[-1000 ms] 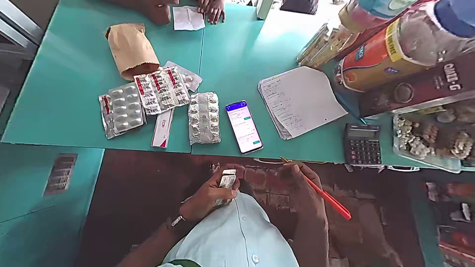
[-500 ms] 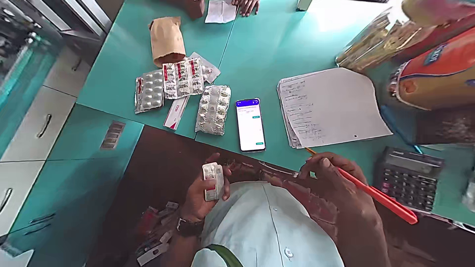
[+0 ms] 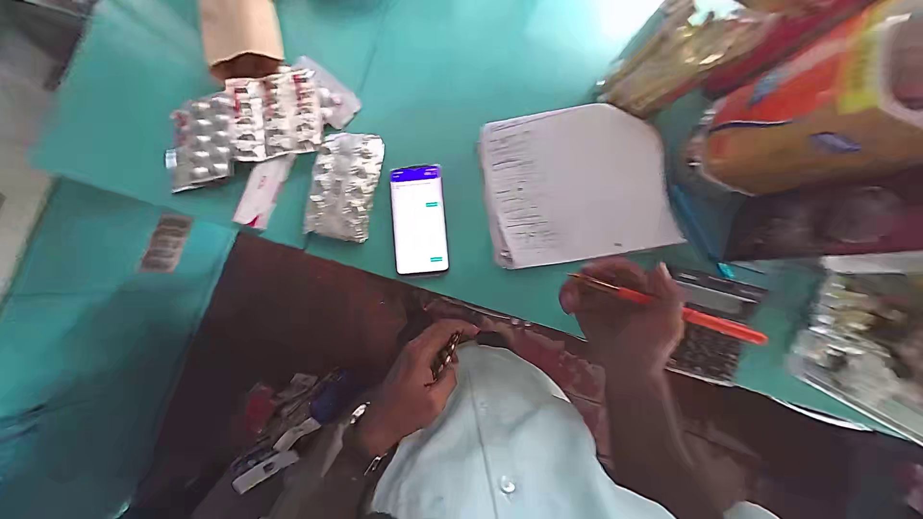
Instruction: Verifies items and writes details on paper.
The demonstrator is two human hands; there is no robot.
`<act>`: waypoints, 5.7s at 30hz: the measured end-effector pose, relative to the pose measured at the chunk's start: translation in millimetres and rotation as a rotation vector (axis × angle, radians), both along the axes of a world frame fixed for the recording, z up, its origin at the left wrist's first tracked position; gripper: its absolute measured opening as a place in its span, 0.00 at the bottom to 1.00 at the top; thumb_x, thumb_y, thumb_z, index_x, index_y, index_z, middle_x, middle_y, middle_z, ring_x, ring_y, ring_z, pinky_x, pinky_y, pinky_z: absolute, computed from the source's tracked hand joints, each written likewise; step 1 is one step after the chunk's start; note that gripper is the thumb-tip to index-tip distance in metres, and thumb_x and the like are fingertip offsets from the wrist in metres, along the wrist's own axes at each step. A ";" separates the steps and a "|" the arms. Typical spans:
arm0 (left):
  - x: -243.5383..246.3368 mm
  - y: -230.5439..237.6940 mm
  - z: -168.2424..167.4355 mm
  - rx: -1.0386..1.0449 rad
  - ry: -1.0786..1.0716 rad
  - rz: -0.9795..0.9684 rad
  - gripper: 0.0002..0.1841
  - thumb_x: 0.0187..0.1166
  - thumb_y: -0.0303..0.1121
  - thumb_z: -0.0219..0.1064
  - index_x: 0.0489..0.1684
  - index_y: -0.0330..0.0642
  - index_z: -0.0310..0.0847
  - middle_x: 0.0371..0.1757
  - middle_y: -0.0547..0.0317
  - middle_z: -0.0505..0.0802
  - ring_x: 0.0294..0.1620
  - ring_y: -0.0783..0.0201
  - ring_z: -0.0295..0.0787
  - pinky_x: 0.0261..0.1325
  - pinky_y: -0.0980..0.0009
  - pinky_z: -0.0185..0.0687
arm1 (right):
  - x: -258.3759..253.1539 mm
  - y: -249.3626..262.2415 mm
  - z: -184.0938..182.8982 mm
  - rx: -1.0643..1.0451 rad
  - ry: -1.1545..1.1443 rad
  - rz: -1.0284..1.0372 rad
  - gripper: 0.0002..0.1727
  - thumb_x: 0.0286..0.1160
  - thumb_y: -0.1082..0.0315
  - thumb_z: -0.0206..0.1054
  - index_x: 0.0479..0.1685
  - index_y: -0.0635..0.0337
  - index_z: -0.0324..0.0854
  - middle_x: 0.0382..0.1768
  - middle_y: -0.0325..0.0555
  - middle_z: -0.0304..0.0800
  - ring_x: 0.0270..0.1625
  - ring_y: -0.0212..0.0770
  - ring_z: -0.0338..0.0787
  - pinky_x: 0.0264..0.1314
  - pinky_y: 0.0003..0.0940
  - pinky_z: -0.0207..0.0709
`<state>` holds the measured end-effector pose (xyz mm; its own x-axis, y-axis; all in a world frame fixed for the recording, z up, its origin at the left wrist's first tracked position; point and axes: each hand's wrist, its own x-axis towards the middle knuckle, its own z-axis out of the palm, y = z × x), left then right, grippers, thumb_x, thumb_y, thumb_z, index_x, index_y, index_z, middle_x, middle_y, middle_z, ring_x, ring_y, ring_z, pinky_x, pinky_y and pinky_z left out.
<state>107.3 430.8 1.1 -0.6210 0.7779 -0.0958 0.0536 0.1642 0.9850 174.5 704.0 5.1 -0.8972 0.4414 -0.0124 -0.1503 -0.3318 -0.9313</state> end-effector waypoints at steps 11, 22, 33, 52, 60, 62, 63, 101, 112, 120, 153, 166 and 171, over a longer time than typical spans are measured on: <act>-48.5 100.1 32.0 -0.746 0.700 -0.577 0.30 0.73 0.32 0.68 0.80 0.45 0.72 0.93 0.57 0.62 0.63 0.38 0.86 0.49 0.43 0.84 | -13.5 -15.0 -38.6 0.355 -0.131 -0.324 0.06 0.70 0.76 0.68 0.42 0.64 0.85 0.31 0.41 0.93 0.32 0.34 0.92 0.39 0.32 0.90; -54.5 102.8 36.3 -0.837 0.590 -0.603 0.30 0.76 0.32 0.64 0.83 0.46 0.68 0.93 0.63 0.62 0.64 0.41 0.86 0.49 0.43 0.84 | -24.2 -35.0 -53.9 0.806 -0.180 -0.388 0.05 0.64 0.72 0.72 0.30 0.64 0.91 0.25 0.38 0.93 0.26 0.21 0.87 0.30 0.18 0.83; -50.1 102.1 27.9 -0.825 0.603 -0.539 0.29 0.74 0.30 0.64 0.80 0.46 0.71 0.92 0.62 0.65 0.60 0.42 0.87 0.47 0.45 0.83 | -21.2 -34.1 -52.5 0.848 -0.189 -0.380 0.04 0.63 0.72 0.73 0.28 0.64 0.91 0.25 0.39 0.92 0.27 0.22 0.87 0.32 0.18 0.83; -41.3 100.2 20.7 -0.783 0.600 -0.460 0.35 0.67 0.28 0.70 0.82 0.50 0.71 0.94 0.65 0.61 0.62 0.42 0.86 0.44 0.44 0.83 | -20.4 -34.6 -54.9 0.883 -0.193 -0.398 0.08 0.67 0.69 0.72 0.31 0.67 0.90 0.26 0.42 0.92 0.28 0.21 0.86 0.33 0.16 0.80; -39.3 99.1 20.6 -0.779 0.592 -0.472 0.35 0.65 0.32 0.75 0.80 0.49 0.73 0.94 0.64 0.61 0.63 0.42 0.85 0.47 0.43 0.84 | -17.8 -37.2 -55.3 0.869 -0.212 -0.420 0.08 0.63 0.66 0.72 0.29 0.64 0.90 0.25 0.40 0.92 0.26 0.22 0.86 0.31 0.19 0.82; -40.8 99.0 19.9 -0.762 0.604 -0.441 0.35 0.64 0.32 0.77 0.78 0.50 0.75 0.93 0.64 0.64 0.63 0.41 0.86 0.48 0.42 0.86 | -20.4 -37.9 -52.3 0.871 -0.221 -0.432 0.08 0.62 0.66 0.72 0.29 0.63 0.91 0.25 0.39 0.92 0.26 0.24 0.88 0.31 0.22 0.83; -42.0 99.6 22.0 -0.768 0.596 -0.435 0.33 0.67 0.32 0.76 0.78 0.50 0.75 0.93 0.65 0.64 0.64 0.41 0.86 0.49 0.41 0.85 | -21.3 -37.4 -51.6 0.872 -0.228 -0.436 0.08 0.63 0.66 0.72 0.30 0.62 0.91 0.26 0.39 0.93 0.27 0.25 0.89 0.32 0.24 0.85; -43.7 100.3 23.0 -0.791 0.584 -0.466 0.33 0.69 0.30 0.71 0.81 0.50 0.72 0.94 0.65 0.61 0.63 0.42 0.86 0.48 0.43 0.84 | -20.7 -36.8 -52.4 0.903 -0.248 -0.496 0.08 0.67 0.69 0.71 0.31 0.67 0.90 0.26 0.43 0.92 0.27 0.24 0.87 0.31 0.20 0.81; -44.2 99.5 20.5 -0.762 0.596 -0.448 0.31 0.70 0.30 0.68 0.79 0.49 0.73 0.93 0.65 0.62 0.59 0.43 0.88 0.44 0.46 0.84 | -22.2 -38.5 -50.6 0.898 -0.270 -0.550 0.08 0.65 0.70 0.71 0.28 0.67 0.89 0.24 0.43 0.90 0.25 0.20 0.84 0.29 0.16 0.77; -46.6 97.7 23.0 -0.779 0.589 -0.461 0.32 0.70 0.31 0.70 0.80 0.48 0.72 0.93 0.63 0.63 0.62 0.42 0.86 0.46 0.44 0.83 | -17.6 -25.1 -53.1 0.867 -0.213 -0.476 0.07 0.66 0.71 0.70 0.30 0.68 0.90 0.25 0.42 0.92 0.26 0.21 0.86 0.31 0.17 0.81; -41.5 101.0 17.7 -0.819 0.668 -0.432 0.29 0.71 0.31 0.67 0.77 0.51 0.76 0.92 0.68 0.65 0.55 0.46 0.89 0.43 0.49 0.84 | -18.3 -26.9 -53.7 0.884 -0.294 -0.586 0.05 0.61 0.72 0.71 0.26 0.64 0.90 0.23 0.41 0.90 0.24 0.23 0.85 0.28 0.18 0.79; -44.4 103.3 23.2 -0.847 0.632 -0.472 0.30 0.71 0.31 0.67 0.79 0.50 0.73 0.94 0.68 0.62 0.57 0.46 0.88 0.45 0.49 0.85 | -18.5 -25.5 -53.5 0.933 -0.329 -0.626 0.05 0.62 0.71 0.71 0.26 0.63 0.90 0.23 0.40 0.90 0.24 0.24 0.85 0.27 0.18 0.78; -41.3 101.0 18.3 -0.816 0.656 -0.428 0.29 0.70 0.31 0.68 0.76 0.50 0.76 0.92 0.67 0.65 0.55 0.45 0.89 0.43 0.49 0.85 | -16.8 -27.9 -51.4 0.852 -0.312 -0.646 0.05 0.62 0.72 0.70 0.26 0.64 0.89 0.22 0.39 0.88 0.24 0.22 0.84 0.27 0.18 0.77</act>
